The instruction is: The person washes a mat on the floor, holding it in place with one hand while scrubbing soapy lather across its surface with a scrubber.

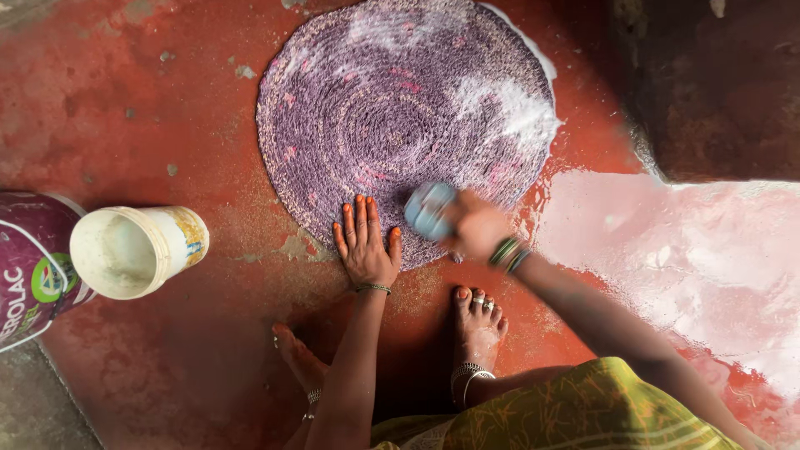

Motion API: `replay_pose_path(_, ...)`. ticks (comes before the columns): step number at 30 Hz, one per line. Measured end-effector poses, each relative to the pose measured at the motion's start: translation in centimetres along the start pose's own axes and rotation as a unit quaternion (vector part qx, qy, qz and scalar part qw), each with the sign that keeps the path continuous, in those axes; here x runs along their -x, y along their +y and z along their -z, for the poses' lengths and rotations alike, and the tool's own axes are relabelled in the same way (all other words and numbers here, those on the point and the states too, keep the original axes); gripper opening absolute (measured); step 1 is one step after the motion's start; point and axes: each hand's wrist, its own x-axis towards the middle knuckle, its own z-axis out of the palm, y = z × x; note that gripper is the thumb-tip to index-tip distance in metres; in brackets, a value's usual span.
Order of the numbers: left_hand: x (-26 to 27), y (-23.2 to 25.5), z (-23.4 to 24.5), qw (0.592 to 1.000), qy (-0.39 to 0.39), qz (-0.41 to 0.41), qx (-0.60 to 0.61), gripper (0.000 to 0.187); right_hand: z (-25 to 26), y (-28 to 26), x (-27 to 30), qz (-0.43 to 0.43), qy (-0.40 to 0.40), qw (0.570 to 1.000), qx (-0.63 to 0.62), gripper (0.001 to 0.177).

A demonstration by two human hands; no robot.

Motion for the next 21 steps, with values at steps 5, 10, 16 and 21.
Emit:
replay_pose_path(5,-0.2,0.2,0.5,1.0,-0.005,0.002,-0.004,0.073,2.7,0.6,-4.7,0.019,-0.021,0.999,0.024,0.061)
replay_pose_path(10,-0.1,0.5,0.7,1.0,0.012,0.003,0.013,0.071,12.0,9.2,-7.7,-0.052,0.281,0.947,0.147,0.082)
replay_pose_path(16,-0.1,0.4,0.8,1.0,0.016,-0.002,0.016,0.071,4.1,-2.8,-8.1,-0.263,-0.174,0.945,-0.089,0.09)
replay_pose_path(21,-0.1,-0.1,0.1,1.0,0.018,-0.015,-0.004,0.073,1.2,-3.1,-5.1,0.184,0.132,0.974,0.013,0.078)
